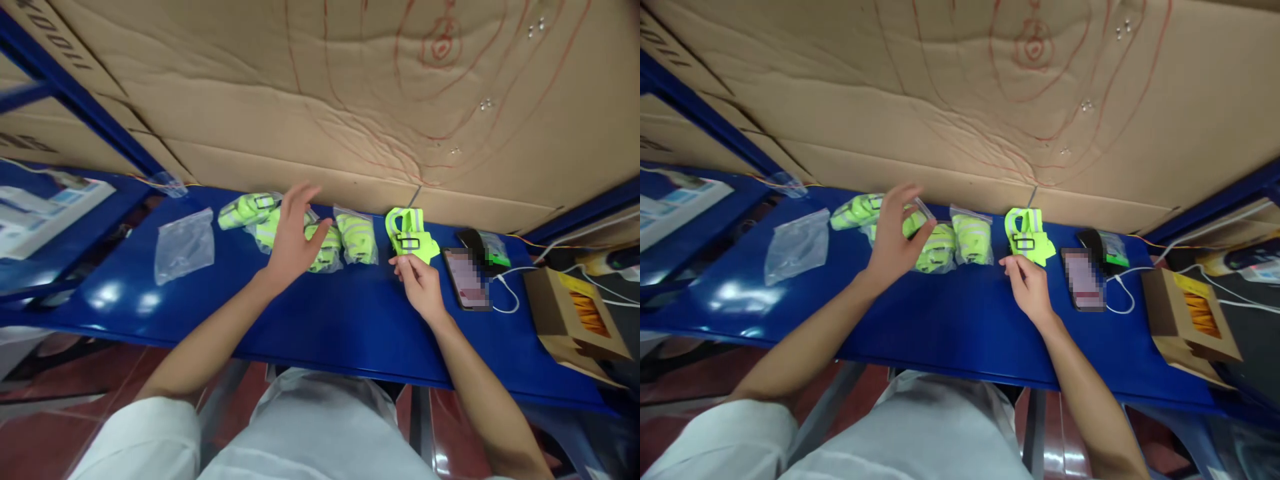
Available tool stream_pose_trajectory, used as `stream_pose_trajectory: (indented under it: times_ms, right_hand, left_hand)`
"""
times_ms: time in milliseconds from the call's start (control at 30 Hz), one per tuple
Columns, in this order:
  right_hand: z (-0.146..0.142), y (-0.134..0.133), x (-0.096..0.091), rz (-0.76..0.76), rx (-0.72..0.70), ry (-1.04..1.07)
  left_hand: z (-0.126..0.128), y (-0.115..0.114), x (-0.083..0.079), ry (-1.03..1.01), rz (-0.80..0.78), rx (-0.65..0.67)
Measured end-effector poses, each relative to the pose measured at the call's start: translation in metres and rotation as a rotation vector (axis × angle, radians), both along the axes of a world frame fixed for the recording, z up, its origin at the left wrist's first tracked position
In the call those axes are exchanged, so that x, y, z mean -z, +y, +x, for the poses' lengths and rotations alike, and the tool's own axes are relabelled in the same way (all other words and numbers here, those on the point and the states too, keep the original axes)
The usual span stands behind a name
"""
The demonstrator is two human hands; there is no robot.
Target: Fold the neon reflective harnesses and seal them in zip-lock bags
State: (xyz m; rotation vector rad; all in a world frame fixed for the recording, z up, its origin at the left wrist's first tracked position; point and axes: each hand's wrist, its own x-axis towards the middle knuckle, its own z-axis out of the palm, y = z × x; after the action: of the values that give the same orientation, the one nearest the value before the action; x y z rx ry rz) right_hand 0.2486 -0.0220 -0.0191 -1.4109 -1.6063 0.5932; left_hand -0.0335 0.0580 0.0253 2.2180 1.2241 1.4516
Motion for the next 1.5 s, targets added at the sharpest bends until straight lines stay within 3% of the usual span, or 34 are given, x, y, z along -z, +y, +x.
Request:
stream_pose_trajectory:
  times_ms: [100, 200, 300, 400, 567, 733, 867, 967, 1100, 1267, 1367, 1500]
  right_hand:
    - [-0.005, -0.003, -0.002, 0.142, -0.02, -0.155]
    - [-0.005, 0.0, 0.0, 0.265, 0.015, -0.271]
    - [0.001, 0.006, 0.007, 0.304, 0.091, -0.413]
    - [0.009, 0.012, 0.015, 0.252, 0.204, -0.553]
    - [0.02, 0.018, 0.024, 0.117, 0.342, -0.613]
    - [0.018, 0.025, 0.031, 0.041, 0.364, -0.725]
    - [0.017, 0.022, 0.022, -0.063, 0.427, -0.792]
    - [0.016, 0.0, 0.001, -0.124, 0.313, -0.845]
    - [0.012, -0.037, -0.023, -0.153, 0.083, -0.717]
    - [0.004, -0.054, -0.022, -0.19, -0.051, -0.647]
    - [-0.006, -0.06, -0.018, -0.252, -0.095, -0.62]
    - [-0.031, -0.081, -0.027, -0.192, -0.028, -0.49]
  left_hand:
    - [-0.003, -0.032, 0.009, 0.132, 0.056, 0.034]
    - [0.003, -0.06, 0.03, 0.423, 0.234, 0.232]
    - [0.014, -0.071, 0.049, 0.703, 0.387, 0.437]
    - [0.023, -0.07, 0.058, 0.771, 0.357, 0.471]
    - [0.035, -0.074, 0.067, 0.738, 0.275, 0.561]
    - [0.04, -0.077, 0.082, 0.541, 0.143, 0.659]
    - [0.035, -0.071, 0.084, 0.396, 0.035, 0.627]
    - [0.03, -0.069, 0.083, 0.352, 0.012, 0.588]
    - [0.03, -0.072, 0.084, 0.359, 0.059, 0.58]
    - [0.033, -0.08, 0.078, 0.357, 0.086, 0.558]
    - [0.032, -0.084, 0.072, 0.4, -0.001, 0.54]
    - [0.03, -0.089, 0.071, 0.374, -0.185, 0.488]
